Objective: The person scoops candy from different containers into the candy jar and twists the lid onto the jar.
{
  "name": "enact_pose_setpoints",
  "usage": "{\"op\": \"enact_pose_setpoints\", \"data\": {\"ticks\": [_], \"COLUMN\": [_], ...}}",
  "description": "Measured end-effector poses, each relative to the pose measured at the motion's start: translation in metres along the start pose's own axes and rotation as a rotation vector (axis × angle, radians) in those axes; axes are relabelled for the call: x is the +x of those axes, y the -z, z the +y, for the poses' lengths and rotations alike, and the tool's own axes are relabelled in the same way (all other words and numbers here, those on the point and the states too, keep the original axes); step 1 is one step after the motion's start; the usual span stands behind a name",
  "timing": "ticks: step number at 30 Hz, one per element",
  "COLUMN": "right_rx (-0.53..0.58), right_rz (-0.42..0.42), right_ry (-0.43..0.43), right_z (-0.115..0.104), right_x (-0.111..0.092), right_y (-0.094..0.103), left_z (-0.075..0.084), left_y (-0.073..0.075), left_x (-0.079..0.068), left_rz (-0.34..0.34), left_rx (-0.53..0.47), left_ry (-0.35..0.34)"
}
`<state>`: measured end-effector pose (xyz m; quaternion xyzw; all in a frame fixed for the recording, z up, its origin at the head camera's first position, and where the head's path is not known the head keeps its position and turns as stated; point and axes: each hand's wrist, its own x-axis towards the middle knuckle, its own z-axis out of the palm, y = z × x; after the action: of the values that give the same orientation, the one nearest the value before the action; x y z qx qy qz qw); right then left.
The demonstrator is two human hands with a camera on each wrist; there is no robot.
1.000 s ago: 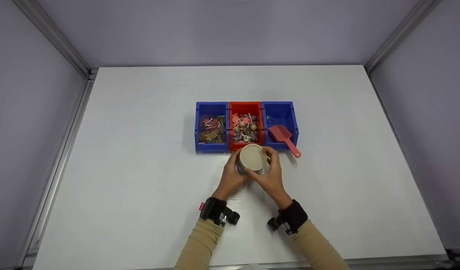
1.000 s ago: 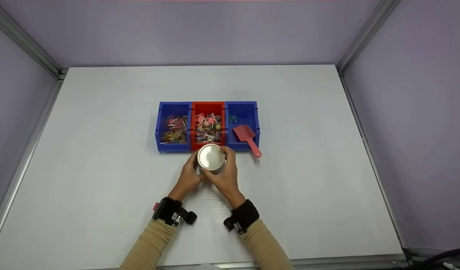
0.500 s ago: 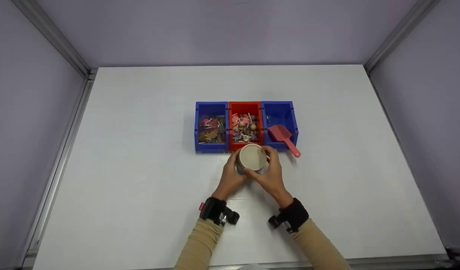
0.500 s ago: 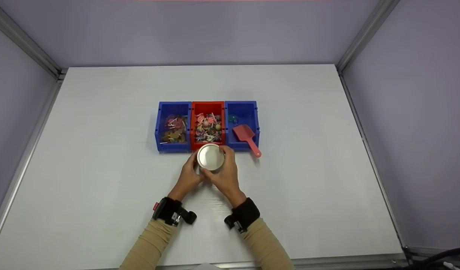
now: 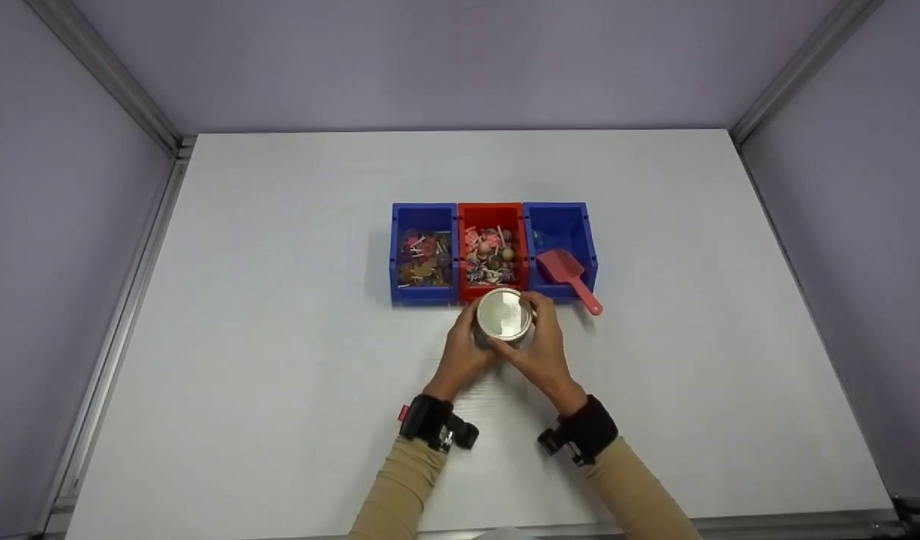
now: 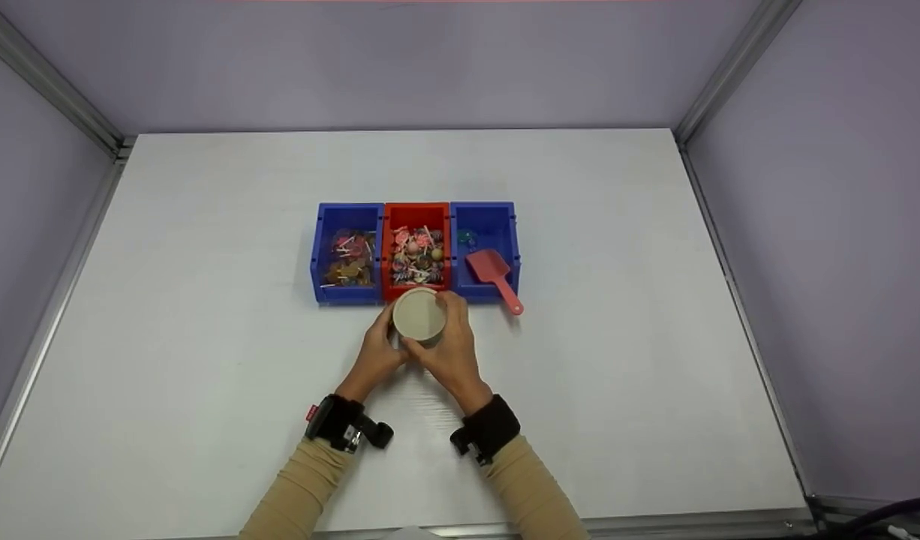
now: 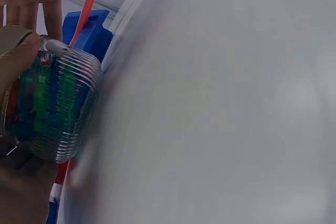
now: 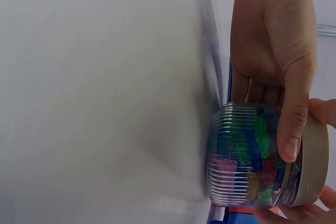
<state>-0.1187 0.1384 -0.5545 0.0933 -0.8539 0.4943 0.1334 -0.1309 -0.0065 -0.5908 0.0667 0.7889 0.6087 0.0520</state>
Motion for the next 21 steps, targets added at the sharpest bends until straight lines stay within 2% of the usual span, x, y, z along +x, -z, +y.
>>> {"op": "enact_pose_setpoints", "data": {"ticks": [7, 11, 14, 17, 21], "right_rx": [0.013, -0.035, -0.074, -0.149, -0.287], "right_rz": [-0.024, -0.035, -0.053, -0.115, -0.248], "right_ry": [-0.024, 0.007, -0.005, -0.057, -0.136], "right_z": [-0.001, -0.002, -0.006, -0.014, -0.025], "right_x": [0.002, 0.001, 0.002, 0.008, 0.021], "right_y": [0.005, 0.005, 0.006, 0.009, 0.015], "left_z": [0.0, 0.0, 0.0, 0.001, 0.002], "left_y": [0.001, 0.001, 0.002, 0.002, 0.002], "left_x": [0.0, -0.001, -0.002, -0.002, -0.002], "left_rz": [-0.004, -0.006, -0.014, -0.021, -0.03], "left_rx": [0.014, 0.002, -0.001, -0.008, -0.025], "left_ry": [0.001, 0.0, 0.015, 0.023, 0.03]}}
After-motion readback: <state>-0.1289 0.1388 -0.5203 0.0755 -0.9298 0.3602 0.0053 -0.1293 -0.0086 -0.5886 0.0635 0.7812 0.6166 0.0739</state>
